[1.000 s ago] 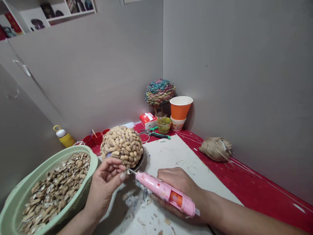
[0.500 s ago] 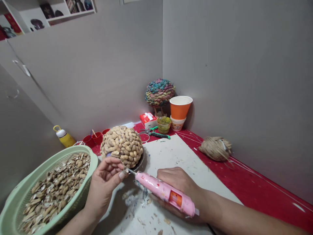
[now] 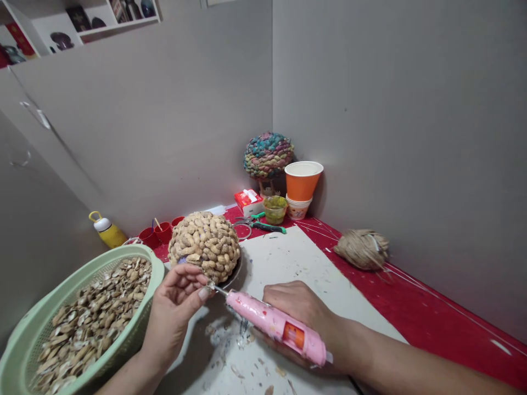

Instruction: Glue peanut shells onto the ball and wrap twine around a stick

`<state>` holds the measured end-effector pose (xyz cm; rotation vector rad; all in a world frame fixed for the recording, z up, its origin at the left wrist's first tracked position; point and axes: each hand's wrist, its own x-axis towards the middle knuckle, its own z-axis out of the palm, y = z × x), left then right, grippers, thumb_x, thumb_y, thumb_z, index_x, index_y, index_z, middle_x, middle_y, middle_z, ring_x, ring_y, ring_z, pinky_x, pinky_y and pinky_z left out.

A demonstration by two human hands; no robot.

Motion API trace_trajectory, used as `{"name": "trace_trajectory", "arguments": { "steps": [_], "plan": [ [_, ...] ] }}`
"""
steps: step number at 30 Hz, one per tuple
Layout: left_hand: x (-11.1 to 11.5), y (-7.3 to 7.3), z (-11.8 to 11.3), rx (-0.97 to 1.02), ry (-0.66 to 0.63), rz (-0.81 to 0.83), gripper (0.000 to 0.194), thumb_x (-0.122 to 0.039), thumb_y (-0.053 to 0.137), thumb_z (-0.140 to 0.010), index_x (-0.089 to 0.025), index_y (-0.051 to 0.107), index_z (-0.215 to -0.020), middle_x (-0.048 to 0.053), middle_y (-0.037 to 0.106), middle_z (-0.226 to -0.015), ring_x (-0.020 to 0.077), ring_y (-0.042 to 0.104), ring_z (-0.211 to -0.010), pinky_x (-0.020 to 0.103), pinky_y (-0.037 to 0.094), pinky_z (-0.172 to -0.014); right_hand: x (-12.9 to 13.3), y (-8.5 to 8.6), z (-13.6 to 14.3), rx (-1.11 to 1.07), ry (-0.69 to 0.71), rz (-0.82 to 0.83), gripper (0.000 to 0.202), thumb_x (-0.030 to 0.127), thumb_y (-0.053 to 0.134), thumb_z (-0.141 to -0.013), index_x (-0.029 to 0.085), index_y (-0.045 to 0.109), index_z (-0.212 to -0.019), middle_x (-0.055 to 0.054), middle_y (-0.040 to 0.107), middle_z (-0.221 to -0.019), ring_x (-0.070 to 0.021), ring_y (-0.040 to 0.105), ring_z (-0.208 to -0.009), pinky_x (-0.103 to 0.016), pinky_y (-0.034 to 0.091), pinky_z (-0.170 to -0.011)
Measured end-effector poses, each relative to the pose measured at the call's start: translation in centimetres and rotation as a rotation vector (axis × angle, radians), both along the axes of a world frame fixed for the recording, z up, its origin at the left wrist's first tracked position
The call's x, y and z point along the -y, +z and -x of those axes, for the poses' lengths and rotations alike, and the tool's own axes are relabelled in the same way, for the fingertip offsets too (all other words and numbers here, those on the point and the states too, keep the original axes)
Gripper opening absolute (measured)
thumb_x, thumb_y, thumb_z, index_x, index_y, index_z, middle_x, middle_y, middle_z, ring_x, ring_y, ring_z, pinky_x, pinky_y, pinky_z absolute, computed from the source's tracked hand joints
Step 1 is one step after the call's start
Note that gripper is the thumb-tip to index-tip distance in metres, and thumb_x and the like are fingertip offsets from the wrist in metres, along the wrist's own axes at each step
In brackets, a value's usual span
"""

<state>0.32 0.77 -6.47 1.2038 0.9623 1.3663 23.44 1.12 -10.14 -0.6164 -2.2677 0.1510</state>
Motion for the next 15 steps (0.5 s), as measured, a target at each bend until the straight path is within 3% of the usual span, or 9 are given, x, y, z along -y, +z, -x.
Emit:
{"name": "trace_trajectory", "arguments": {
  "steps": [15],
  "plan": [
    [-0.23, -0.19, 0.04, -0.036, 0.000, -0.017, 0.025, -0.016, 0.078, -0.073, -0.022, 0.066, -0.094, -0.001, 0.066, -0.085, 0.0088, 0.061, -0.081, 0.015, 0.050, -0.075, 0.11, 0.21, -0.01, 0.012, 0.011, 0.040, 0.024, 0.026, 0.047, -0.083, 0.022, 0.032, -0.066, 0.004, 0.040, -0.057, -0.0117, 0.035, -0.050, -0.027, 0.024, -0.050]
  ]
}}
